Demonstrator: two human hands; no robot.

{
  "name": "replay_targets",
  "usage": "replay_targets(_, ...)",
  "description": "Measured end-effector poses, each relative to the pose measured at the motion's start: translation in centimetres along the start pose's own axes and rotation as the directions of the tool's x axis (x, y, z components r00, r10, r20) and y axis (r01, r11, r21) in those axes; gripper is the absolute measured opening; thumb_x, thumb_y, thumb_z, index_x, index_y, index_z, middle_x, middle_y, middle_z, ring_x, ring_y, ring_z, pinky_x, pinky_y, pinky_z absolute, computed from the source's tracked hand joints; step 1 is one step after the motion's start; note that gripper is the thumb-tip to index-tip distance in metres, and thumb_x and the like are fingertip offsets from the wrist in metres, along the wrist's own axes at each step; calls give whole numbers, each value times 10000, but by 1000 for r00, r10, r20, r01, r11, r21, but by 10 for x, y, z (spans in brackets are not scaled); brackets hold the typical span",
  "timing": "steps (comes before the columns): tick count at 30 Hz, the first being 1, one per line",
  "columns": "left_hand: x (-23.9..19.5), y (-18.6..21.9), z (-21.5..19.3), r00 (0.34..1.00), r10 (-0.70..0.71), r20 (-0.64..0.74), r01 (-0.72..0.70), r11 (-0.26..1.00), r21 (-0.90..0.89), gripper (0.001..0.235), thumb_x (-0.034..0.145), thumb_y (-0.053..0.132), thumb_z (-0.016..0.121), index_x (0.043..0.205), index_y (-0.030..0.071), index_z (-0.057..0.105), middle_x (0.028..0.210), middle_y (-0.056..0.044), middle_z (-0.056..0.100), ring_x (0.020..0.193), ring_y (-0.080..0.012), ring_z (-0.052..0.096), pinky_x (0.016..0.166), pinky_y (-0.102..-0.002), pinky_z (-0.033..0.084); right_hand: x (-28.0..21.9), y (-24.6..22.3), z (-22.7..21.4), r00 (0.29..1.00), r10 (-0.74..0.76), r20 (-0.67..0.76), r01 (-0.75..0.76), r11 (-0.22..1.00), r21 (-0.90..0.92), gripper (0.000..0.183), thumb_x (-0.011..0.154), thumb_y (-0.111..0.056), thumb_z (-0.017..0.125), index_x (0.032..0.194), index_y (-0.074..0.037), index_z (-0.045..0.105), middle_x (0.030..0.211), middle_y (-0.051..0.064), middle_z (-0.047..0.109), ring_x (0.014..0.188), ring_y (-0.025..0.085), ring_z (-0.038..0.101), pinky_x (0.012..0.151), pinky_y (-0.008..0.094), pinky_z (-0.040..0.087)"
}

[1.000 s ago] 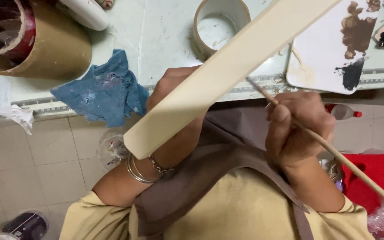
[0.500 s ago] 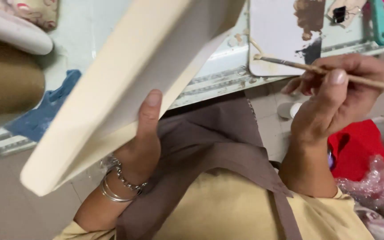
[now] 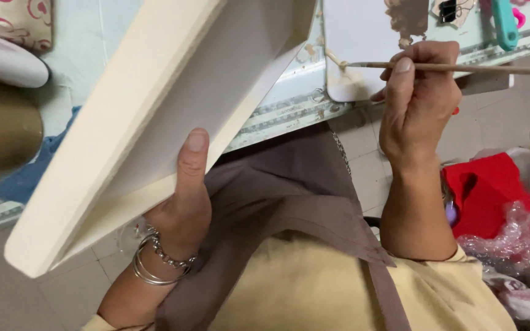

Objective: Painting the interior of a wooden frame with white paint using a brush

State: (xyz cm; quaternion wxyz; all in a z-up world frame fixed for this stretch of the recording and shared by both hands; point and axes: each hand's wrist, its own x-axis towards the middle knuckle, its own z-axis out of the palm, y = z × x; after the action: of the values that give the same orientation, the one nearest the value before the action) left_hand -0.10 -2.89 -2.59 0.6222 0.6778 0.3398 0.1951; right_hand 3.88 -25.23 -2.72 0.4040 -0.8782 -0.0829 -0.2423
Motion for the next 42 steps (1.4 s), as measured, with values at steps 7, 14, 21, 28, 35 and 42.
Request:
replay_targets(7,3,3,-3,966,9,257,27,991,-133,394,733,169,716,1090,49,599,1180,-65,578,1076,-152,566,1007,-278,459,-5,5,1,996,-47,81,57,991,-123,193,1088,-134,330,1043,45,388,798,177,542,605,237,516,611,355,418)
replay_targets(14,16,24,-13,804,344,485,-425,903,64,206,866,222,568,971,71,475,894,-21,473,847,-160,474,834,-267,376,-8,-33,22,928,-334,-167,366,902,229,76,1015,-73,345,981,-41,285,692,146,400,437,187,381,379,278,348)
replay_targets(21,9,30,-12,720,448,530,-436,886,-155,257,912,233,459,986,52,626,1050,-122,639,1022,-215,642,818,-259,506,-30,-55,36,896,-439,73,425,892,155,38,918,-22,417,893,-3,396,606,98,450,519,235,438,423,321,360)
replay_targets(28,10,22,-12,643,604,471,-465,796,-386,275,975,297,425,1052,43,496,1078,-185,586,1061,-289,627,915,-332,531,-27,-72,45,876,-432,216,181,709,682,97,896,29,373,900,-9,284,536,123,414,389,208,312,366,341,260)
replay_targets(35,10,30,-16,715,441,542,-472,877,-90,126,911,148,489,1018,122,551,1099,-69,622,1049,-192,624,847,-293,492,-15,-50,28,949,-300,98,300,954,6,75,987,-12,383,979,62,389,794,217,532,750,347,530,654,409,436)
replay_targets(42,14,34,-15,746,332,577,-449,891,69,225,834,215,490,975,147,651,1059,-45,653,999,-170,645,793,-270,491,-21,-62,42,883,-439,166,296,796,528,45,933,-12,395,953,-44,370,580,13,413,451,171,421,388,286,358)
